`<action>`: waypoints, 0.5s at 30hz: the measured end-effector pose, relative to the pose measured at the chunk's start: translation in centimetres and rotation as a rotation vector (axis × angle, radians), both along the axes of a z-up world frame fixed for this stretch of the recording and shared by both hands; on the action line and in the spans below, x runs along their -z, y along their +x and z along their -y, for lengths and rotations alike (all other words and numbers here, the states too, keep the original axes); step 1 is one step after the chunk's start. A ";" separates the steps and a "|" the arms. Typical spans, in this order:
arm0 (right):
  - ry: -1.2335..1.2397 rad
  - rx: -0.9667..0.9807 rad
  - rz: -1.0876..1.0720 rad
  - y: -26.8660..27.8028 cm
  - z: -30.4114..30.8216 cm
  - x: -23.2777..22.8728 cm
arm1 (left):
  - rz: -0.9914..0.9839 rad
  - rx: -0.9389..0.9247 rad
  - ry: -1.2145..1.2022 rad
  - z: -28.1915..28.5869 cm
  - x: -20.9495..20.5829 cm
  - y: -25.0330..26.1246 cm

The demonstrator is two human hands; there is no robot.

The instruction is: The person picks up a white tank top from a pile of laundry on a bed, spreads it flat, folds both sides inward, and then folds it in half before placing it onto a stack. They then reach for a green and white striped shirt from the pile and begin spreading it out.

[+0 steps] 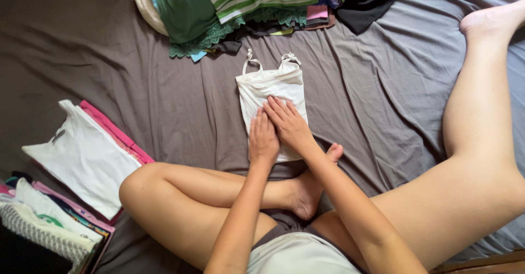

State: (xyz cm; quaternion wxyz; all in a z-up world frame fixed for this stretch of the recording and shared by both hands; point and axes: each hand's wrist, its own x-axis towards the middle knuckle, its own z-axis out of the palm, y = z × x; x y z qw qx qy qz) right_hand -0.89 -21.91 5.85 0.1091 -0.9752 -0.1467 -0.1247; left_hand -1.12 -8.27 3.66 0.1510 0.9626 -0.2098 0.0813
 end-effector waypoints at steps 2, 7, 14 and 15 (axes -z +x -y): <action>0.044 0.042 -0.029 1.0 0.9 -0.3 | -0.068 0.014 -0.050 -1.2 -0.7 -0.4; 0.176 0.183 -0.089 3.9 3.1 -1.7 | -0.082 -0.203 -0.114 -1.7 -1.9 -0.3; 0.118 0.423 0.014 6.7 4.9 -0.8 | -0.073 -0.218 -0.115 -1.6 -2.0 -0.5; 0.083 0.493 0.061 6.8 4.8 -0.5 | -0.073 -0.222 -0.116 -1.7 -1.9 -0.6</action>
